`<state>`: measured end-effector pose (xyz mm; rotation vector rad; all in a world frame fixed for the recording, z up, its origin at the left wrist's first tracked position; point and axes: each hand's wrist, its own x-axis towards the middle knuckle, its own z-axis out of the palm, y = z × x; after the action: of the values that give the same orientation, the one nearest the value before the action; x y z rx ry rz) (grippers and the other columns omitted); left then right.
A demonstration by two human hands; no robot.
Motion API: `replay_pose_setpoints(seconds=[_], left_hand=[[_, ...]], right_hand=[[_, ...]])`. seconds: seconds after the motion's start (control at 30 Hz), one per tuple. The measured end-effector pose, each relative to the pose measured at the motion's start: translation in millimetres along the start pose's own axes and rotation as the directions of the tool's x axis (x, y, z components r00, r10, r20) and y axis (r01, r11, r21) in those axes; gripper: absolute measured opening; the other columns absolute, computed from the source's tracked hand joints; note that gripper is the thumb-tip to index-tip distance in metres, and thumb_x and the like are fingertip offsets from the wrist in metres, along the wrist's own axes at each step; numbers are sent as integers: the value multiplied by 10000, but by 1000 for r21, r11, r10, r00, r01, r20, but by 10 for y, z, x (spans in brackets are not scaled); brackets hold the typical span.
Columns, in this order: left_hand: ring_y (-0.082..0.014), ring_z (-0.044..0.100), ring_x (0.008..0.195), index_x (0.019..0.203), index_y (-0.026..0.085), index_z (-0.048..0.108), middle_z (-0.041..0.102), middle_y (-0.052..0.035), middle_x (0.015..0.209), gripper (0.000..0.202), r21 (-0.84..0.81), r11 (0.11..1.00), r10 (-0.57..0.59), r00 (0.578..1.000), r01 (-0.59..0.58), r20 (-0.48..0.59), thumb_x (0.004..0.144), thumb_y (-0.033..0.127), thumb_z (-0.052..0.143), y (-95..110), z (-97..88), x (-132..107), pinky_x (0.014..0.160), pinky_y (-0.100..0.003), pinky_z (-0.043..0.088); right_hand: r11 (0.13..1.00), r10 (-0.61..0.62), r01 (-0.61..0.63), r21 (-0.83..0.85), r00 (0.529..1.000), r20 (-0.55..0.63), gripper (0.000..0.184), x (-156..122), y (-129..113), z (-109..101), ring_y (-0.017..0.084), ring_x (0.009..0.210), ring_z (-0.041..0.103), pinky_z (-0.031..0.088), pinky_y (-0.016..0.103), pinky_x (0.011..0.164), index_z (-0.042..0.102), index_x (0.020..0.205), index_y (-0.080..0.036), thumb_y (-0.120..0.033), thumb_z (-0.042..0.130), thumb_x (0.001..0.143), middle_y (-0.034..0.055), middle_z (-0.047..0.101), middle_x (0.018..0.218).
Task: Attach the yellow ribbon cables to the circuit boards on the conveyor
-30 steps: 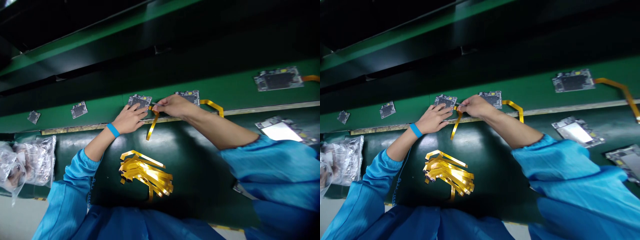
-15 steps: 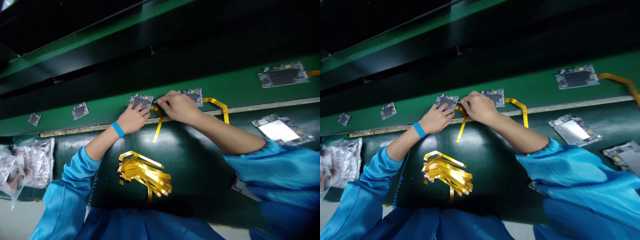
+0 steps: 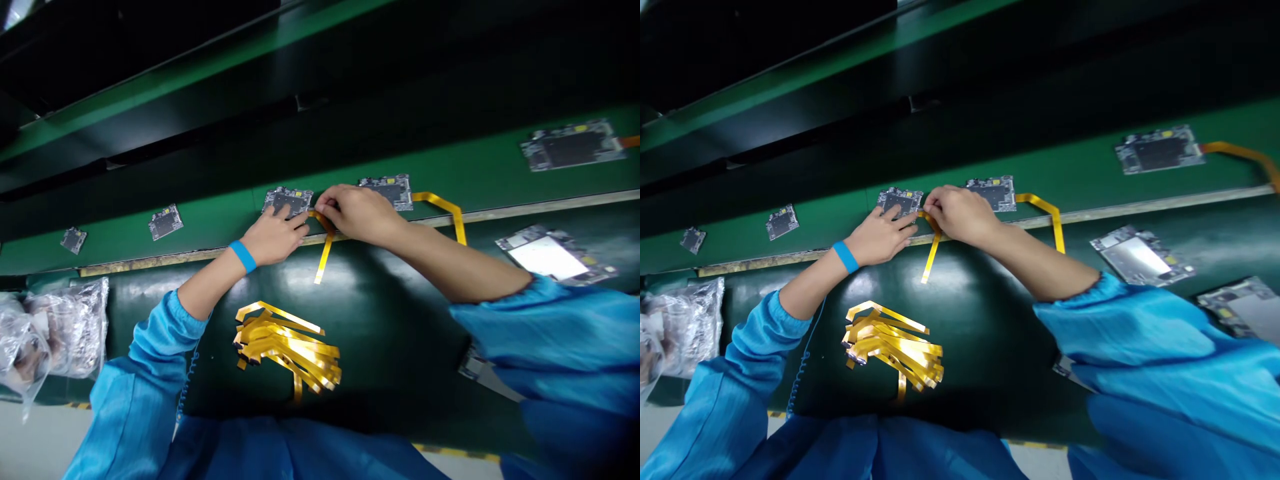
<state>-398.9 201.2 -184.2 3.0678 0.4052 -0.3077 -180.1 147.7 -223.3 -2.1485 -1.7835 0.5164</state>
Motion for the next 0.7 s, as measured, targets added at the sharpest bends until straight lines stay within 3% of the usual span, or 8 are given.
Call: replay_pose_setpoints(seconds=[0.17, 0.3, 0.37, 0.5, 0.6, 0.7], left_hand=[[-348, 538, 1508, 1563, 177, 632, 611, -145, 1646, 468, -183, 977, -124, 989, 108, -80, 1142, 276, 453, -194, 42, -248, 1136, -492, 459], [-324, 643, 1315, 1395, 171, 731, 740, -145, 1409, 401, -301, 926, -275, 953, 226, -130, 1126, 301, 463, -345, 75, -598, 1027, -451, 518], [-312, 676, 1224, 1325, 173, 755, 762, -137, 1311, 372, -346, 899, -334, 932, 268, -144, 1115, 311, 482, -382, 115, -768, 993, -439, 536], [-285, 711, 1158, 1250, 175, 773, 778, -121, 1235, 321, -419, 862, -381, 910, 286, -164, 1102, 310, 521, -355, 219, -1033, 1049, -442, 544], [-274, 724, 1139, 1218, 178, 778, 787, -113, 1196, 300, -459, 843, -388, 908, 280, -160, 1110, 314, 533, -272, 262, -1167, 1058, -433, 554], [-270, 728, 1119, 1199, 181, 780, 788, -112, 1179, 288, -482, 831, -393, 906, 278, -156, 1114, 316, 541, -188, 266, -1273, 1033, -425, 571]], right_hand=[[994, -72, 81, 74, 991, -112, 274, -171, 37, -86, 316, 872, 711, 500, 405, 738, 787, 1050, -229, -444, 627, 991, 120, 775, 1005], [961, -223, 220, 166, 975, -1, 241, -419, -173, -169, 261, 748, 688, 485, 365, 693, 782, 981, -234, -447, 669, 986, 70, 733, 839], [918, -349, 324, 231, 934, 80, 234, -566, -353, -153, 231, 733, 693, 484, 342, 695, 789, 962, -237, -413, 644, 1017, 59, 748, 842], [820, -559, 488, 299, 795, 236, 214, -838, -744, 6, 186, 778, 729, 462, 298, 687, 825, 1025, -249, -290, 617, 1056, 47, 805, 976], [800, -599, 554, 230, 712, 366, 211, -972, -1003, 129, 168, 778, 737, 421, 291, 653, 842, 1080, -266, -229, 636, 1062, 32, 814, 1052], [784, -565, 617, 67, 665, 488, 156, -1045, -1193, 171, 198, 811, 760, 409, 310, 643, 842, 1073, -227, -232, 689, 1044, 65, 810, 1079]])
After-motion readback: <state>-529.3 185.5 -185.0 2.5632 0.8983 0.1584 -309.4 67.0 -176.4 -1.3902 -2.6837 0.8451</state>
